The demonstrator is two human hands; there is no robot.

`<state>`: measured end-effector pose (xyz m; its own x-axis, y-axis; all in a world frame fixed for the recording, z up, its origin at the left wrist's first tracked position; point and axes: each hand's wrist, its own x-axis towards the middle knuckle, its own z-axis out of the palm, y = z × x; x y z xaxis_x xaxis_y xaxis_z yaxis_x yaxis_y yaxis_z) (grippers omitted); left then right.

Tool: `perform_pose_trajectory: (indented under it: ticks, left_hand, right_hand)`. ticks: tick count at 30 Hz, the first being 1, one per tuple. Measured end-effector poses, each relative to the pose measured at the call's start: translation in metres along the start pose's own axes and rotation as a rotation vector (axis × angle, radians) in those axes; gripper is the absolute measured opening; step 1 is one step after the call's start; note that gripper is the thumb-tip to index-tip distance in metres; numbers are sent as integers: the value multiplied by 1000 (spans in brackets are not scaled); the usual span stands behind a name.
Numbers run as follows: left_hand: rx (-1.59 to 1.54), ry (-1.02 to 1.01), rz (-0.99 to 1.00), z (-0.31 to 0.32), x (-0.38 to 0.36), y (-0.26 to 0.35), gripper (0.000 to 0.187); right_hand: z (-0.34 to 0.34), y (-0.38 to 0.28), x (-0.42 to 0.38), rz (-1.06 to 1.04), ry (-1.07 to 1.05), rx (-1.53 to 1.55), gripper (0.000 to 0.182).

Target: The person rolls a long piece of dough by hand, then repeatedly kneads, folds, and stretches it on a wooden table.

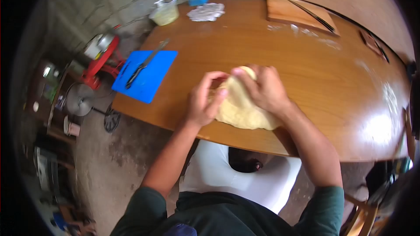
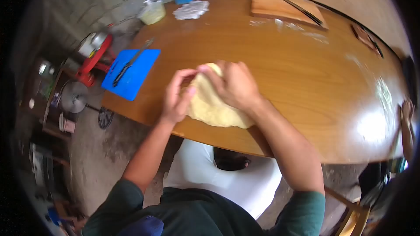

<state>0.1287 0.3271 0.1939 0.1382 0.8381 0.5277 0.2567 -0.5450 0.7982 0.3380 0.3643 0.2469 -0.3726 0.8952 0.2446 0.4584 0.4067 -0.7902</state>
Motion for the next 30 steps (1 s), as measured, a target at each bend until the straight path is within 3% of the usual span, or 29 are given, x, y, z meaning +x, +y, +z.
perform_pose_trajectory:
  ticks: [2,5,8,11,13,15,17,18,21,25,30]
  left_hand:
    - [45,-37,-45,-4,2,13,44]
    - [263,-224,-33,-12,23,55,53]
    - [246,-191,0,0,36,46,58]
    - [132,-268,-78,4,38,36,58]
    - [204,-183,21,4,35,25,58]
    - [215,-104,80,7,30,23,51]
    - [249,-115,-17,10,30,22,41]
    - [274,-46,110,13,33,15,35]
    - [244,-67,48,14,34,8,37]
    - [232,-47,78,11,34,13,45]
    - [199,-34,110,12,31,17,45]
  right_hand:
    - [4,-2,-6,37,63,79,38]
    - [12,17,-1,-192,109,101,33]
    - [13,16,7,-359,108,67,32]
    - [14,23,8,-304,184,56,33]
    - [11,24,10,-217,169,102,38]
    - [10,23,14,-208,182,93,40]
    - [8,25,12,-171,228,79,43]
    - [6,28,12,-155,204,43,44]
    - [8,32,17,-144,154,15,43]
    - [14,16,15,-196,260,95,39]
    - [6,17,10,-228,218,-47,37]
